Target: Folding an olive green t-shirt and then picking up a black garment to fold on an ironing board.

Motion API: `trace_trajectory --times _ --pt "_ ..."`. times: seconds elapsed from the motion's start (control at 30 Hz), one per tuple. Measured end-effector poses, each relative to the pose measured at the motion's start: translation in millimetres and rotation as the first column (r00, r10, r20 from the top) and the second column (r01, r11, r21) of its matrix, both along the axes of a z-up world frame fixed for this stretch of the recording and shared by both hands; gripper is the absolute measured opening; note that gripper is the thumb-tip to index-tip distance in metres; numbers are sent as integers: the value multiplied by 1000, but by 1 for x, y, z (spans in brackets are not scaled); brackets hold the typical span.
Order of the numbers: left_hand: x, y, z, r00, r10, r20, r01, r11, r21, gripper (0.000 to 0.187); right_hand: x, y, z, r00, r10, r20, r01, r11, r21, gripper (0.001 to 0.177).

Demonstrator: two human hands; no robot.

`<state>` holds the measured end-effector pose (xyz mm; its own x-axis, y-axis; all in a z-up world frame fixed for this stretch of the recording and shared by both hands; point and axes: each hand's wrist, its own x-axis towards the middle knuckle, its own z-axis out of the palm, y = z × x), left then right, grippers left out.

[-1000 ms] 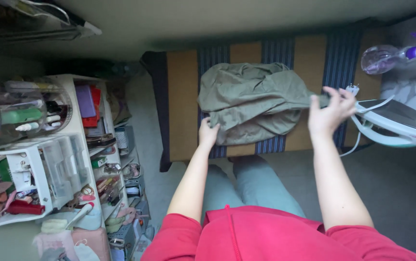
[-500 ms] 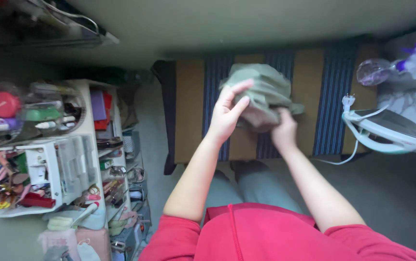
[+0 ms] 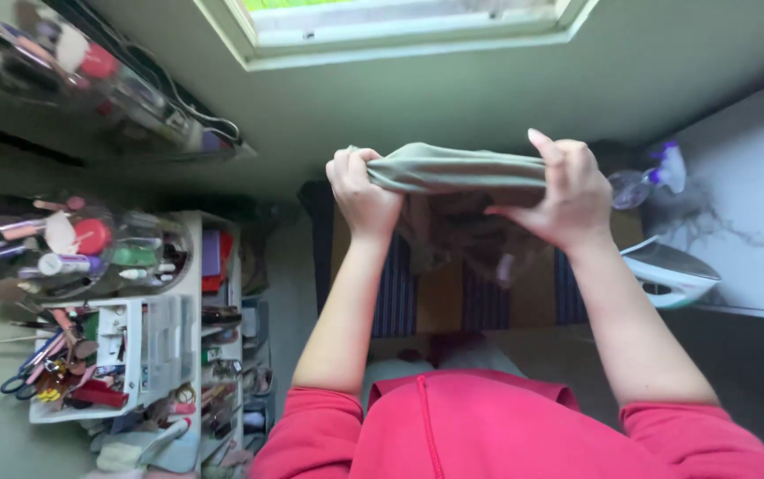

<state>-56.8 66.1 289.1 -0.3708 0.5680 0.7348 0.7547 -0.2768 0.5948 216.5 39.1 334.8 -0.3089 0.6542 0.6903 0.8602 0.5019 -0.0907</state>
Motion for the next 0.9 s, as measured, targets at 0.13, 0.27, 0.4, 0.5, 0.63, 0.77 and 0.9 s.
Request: trace_trajectory --times 0.13,0.27,0.4,0.5,0.63,0.77,0.9 --pt "-9 -4 44 992 -71 -103 73 997 11 22 31 29 -39 985 -48 163 32 994 101 120" --pt "-8 -11 63 991 7 -131 -17 997 -81 23 52 47 -41 984 -41 175 -9 961 275 76" --pt "-20 -23 80 934 5 357 164 882 -442 35 58 27 -9 999 32 28 -38 960 279 40" --pt "-42 -4 31 785 -120 608 360 887 -288 54 60 19 14 996 90 -24 -75 927 368 39" --pt "-32 -33 70 702 -263 662 495 848 -189 71 55 16 10 963 -1 -270 48 984 169 22" --pt "-24 -43 85 924 -336 182 382 804 -456 90 60 27 10 397 -339 -853 -218 868 -446 22" --pt "-13 -55 97 792 -392 -468 13 777 -629 140 86 33 5 172 -445 -879 -344 809 -477 20"
